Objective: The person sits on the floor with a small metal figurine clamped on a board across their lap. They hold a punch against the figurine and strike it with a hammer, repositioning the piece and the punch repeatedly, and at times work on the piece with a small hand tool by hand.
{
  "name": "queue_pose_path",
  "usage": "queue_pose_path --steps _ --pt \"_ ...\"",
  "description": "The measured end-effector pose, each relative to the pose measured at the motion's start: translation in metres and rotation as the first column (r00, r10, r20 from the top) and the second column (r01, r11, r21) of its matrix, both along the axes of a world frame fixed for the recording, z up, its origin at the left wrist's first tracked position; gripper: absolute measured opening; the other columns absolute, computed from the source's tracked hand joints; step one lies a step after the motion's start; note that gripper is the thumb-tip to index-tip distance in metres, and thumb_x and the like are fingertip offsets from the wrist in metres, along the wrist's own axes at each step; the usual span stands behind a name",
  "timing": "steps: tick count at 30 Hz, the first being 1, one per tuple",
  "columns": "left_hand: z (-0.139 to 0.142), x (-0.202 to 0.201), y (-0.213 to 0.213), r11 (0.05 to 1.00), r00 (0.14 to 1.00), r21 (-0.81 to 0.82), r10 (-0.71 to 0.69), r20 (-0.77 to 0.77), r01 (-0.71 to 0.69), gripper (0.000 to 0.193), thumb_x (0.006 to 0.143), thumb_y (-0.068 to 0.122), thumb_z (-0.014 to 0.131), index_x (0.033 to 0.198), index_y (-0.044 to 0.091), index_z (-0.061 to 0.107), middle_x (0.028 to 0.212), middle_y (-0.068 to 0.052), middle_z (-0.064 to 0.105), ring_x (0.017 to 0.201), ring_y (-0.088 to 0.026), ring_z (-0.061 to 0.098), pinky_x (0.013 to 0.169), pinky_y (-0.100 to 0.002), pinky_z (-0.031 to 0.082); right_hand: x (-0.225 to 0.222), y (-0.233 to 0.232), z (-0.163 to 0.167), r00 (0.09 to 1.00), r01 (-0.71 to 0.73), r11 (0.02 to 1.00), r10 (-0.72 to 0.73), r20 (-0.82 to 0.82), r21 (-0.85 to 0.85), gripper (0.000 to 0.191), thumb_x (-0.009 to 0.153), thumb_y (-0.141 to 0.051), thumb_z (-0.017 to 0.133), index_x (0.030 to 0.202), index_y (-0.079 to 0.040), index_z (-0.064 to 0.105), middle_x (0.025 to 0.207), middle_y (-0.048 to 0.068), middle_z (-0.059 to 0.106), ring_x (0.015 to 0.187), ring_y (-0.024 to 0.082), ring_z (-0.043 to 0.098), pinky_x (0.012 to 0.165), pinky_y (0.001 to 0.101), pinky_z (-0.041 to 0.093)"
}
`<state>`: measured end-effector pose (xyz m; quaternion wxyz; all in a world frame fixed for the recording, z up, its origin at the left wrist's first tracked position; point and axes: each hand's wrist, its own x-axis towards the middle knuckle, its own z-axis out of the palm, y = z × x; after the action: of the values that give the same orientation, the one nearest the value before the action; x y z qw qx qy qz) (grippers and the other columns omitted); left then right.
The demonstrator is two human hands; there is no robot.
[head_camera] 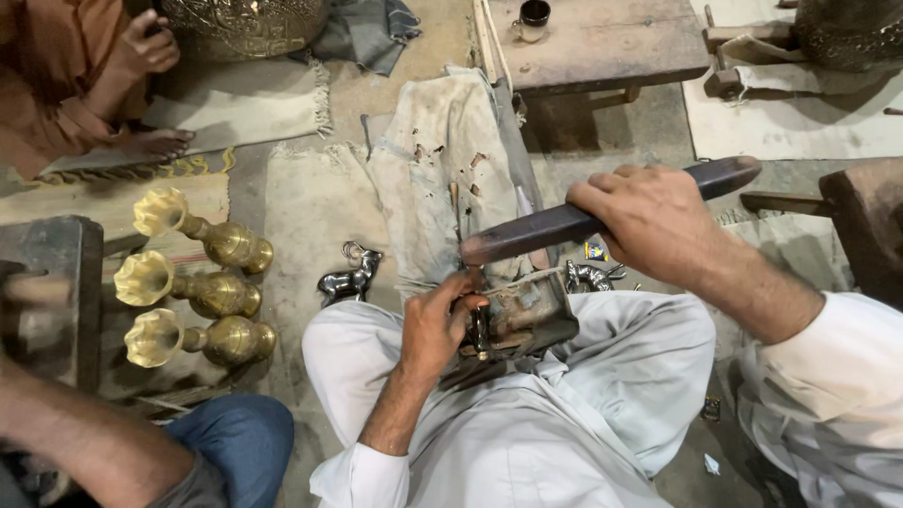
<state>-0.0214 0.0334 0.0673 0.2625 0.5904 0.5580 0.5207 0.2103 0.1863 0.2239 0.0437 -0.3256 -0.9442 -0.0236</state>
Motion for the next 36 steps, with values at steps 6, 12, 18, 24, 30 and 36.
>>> queue_pose_path --steps 6,12,18,24,30,36 --pt "0.004 0.0 0.0 0.999 0.999 -0.02 -0.036 0.041 0.037 0.042 0.081 -0.014 0.06 0.12 0.001 0.065 0.103 -0.014 0.079 0.093 -0.023 0.082 0.073 -0.033 0.061 0.001 -0.005 -0.003 0.998 0.006 1.0 -0.007 0.059 0.016 0.032 0.075 -0.017 0.075 0.105 -0.016 0.065 0.095 0.007 0.071 0.094 0.031 0.069 0.079 0.0457 0.053" --pt "0.003 0.005 0.0 0.996 0.993 0.021 0.09 -0.071 -0.089 0.025 0.089 0.009 0.079 0.109 0.003 0.064 0.095 -0.013 0.078 0.086 -0.029 0.079 0.066 -0.036 0.058 0.002 -0.008 0.0 0.996 0.028 1.0 -0.028 -0.089 -0.002 0.033 0.077 -0.014 0.073 0.109 -0.012 0.064 0.097 0.01 0.071 0.094 0.033 0.069 0.081 0.0448 0.053" --pt "0.002 0.006 -0.003 0.99 0.996 -0.115 0.081 -0.049 -0.086 0.03 0.086 0.011 0.082 0.111 0.005 0.066 0.088 -0.013 0.077 0.075 -0.028 0.079 0.062 -0.037 0.058 -0.004 -0.009 -0.002 0.998 -0.006 0.998 0.01 -0.069 0.06 0.038 0.072 -0.01 0.073 0.109 -0.013 0.063 0.098 0.007 0.071 0.099 0.031 0.069 0.084 0.0443 0.053" --pt "0.001 0.003 0.0 0.994 0.991 -0.021 0.104 -0.089 -0.107 0.033 0.085 0.001 0.077 0.116 0.004 0.065 0.097 -0.014 0.078 0.086 -0.028 0.079 0.065 -0.036 0.059 -0.002 -0.008 0.001 1.0 0.011 0.999 -0.011 0.009 0.032 0.04 0.071 -0.016 0.076 0.109 -0.014 0.063 0.093 0.007 0.07 0.092 0.03 0.069 0.078 0.0442 0.052" --pt "0.004 0.003 -0.003 0.999 0.996 0.022 0.047 -0.078 -0.046 0.03 0.086 -0.005 0.071 0.114 0.005 0.066 0.099 -0.012 0.08 0.089 -0.025 0.08 0.068 -0.035 0.06 0.001 -0.012 -0.002 0.998 0.026 0.995 -0.02 -0.066 0.093 0.034 0.075 -0.013 0.074 0.107 -0.013 0.063 0.092 0.008 0.069 0.088 0.031 0.069 0.077 0.0453 0.054" --pt "0.007 0.005 -0.005 0.998 0.998 -0.016 0.065 -0.02 -0.065 0.029 0.087 -0.005 0.071 0.114 0.003 0.065 0.097 -0.015 0.078 0.089 -0.029 0.08 0.068 -0.036 0.06 -0.003 -0.013 -0.003 0.999 0.024 0.996 -0.026 0.021 0.092 0.031 0.074 -0.01 0.074 0.103 -0.013 0.062 0.09 0.007 0.07 0.089 0.032 0.069 0.074 0.0463 0.053"
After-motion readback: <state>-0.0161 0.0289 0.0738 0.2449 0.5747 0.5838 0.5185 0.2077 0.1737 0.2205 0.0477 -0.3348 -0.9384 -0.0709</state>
